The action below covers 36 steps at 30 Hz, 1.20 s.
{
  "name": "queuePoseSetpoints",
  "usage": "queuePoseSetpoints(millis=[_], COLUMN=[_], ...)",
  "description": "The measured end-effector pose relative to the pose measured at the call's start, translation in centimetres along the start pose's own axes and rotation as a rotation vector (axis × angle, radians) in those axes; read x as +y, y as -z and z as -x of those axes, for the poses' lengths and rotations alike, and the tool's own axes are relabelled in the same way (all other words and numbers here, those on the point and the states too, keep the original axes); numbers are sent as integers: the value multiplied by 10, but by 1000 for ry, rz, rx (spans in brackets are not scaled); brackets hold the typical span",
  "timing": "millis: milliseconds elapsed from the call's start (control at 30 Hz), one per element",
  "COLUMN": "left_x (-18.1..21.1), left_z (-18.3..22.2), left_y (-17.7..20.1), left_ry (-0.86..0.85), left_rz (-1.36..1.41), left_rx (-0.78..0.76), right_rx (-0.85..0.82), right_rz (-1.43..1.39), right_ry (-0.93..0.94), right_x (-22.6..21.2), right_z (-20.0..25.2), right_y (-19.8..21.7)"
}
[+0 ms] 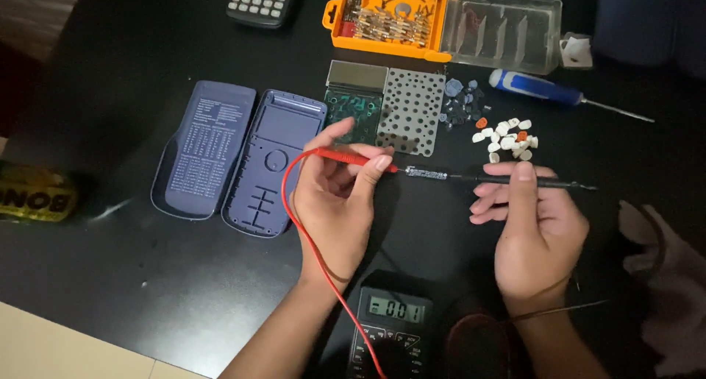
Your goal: Testing a small electronic component using a digital multimeter and probes on a repair bench.
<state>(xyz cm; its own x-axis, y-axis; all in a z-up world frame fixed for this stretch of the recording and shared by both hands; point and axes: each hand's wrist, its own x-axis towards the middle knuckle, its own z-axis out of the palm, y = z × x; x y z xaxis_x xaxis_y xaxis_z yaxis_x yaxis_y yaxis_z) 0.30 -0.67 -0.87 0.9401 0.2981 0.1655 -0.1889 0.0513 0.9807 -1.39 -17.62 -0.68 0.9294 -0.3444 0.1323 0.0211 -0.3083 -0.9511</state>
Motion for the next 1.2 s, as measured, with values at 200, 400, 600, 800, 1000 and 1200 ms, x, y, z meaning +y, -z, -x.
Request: queuePoseSetpoints(millis=[200, 400, 600, 800, 1000, 1200], left_x=[3, -2, 4, 2, 5, 7], left_z=[0, 0, -1, -1, -3, -4], left_y=[-1, 0, 0, -1, -2, 0], left_ry=[9, 12, 20, 35, 96, 52], left_rz=[7, 36, -36, -22, -36, -99], left_rx=[5, -1, 11, 41, 55, 25], right_rx=[15, 0, 23, 56, 75, 65], right_rz=[-33, -41, -16, -42, -22, -24], right_ry=[-38, -35, 9, -115, -129, -166], right_x=[-1, 5, -2, 1, -4, 0], right_z=[0, -1, 0, 0, -2, -3], right_y=[-1, 0, -2, -3, -3, -2])
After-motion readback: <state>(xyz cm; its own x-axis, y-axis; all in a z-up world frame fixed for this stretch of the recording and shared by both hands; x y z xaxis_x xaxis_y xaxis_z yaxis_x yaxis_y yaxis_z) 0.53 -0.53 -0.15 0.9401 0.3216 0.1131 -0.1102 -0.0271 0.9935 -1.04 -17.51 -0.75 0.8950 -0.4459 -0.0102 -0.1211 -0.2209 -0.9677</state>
